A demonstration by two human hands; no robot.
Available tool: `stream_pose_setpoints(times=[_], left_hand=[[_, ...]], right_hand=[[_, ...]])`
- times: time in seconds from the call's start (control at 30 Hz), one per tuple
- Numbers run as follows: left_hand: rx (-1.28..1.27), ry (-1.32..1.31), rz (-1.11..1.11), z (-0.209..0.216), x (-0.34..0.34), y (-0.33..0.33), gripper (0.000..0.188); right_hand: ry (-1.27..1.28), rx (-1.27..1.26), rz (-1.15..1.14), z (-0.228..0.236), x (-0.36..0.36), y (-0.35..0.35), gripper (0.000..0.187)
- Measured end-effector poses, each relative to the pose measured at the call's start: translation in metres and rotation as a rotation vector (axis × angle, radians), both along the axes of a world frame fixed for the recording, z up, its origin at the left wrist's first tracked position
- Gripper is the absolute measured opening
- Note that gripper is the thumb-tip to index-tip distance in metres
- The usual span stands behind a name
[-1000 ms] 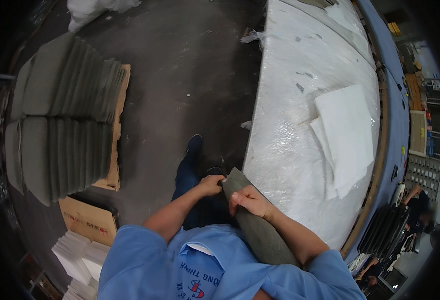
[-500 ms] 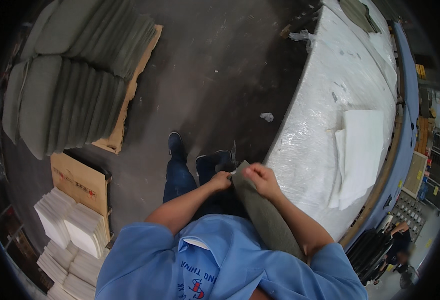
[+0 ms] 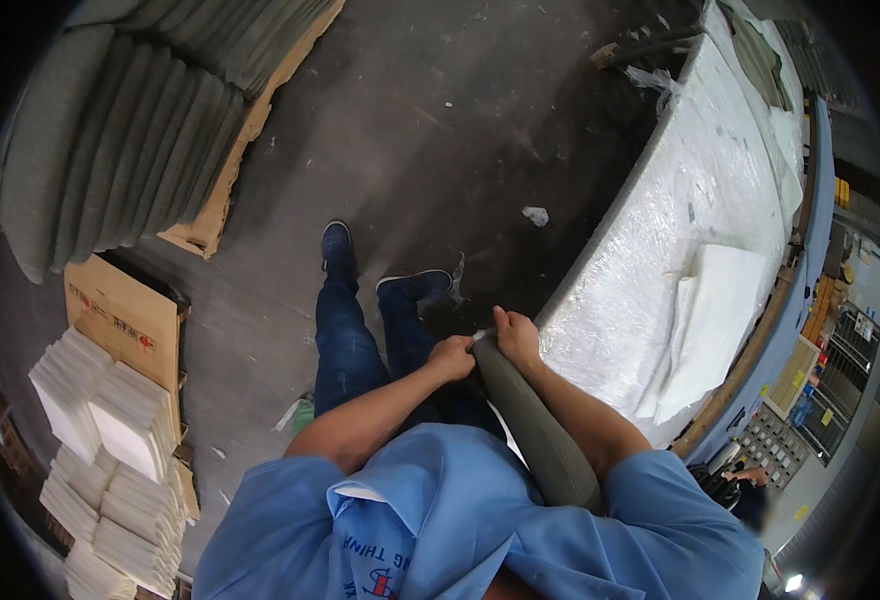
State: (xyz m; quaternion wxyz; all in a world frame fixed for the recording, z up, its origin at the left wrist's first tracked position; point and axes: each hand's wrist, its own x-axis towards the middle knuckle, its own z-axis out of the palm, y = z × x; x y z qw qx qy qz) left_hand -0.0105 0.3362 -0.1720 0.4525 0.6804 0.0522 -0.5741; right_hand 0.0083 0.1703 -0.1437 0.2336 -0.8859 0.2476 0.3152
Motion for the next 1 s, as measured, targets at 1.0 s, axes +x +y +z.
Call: stream_pose_setpoints(times=[1.0], left_hand=[[-0.117,0.672,0.921,-0.009,-0.055,-0.001,0.016]], right_hand=[[0.084,0.024,0.129,-0.013,-0.012,0.003,0.059]])
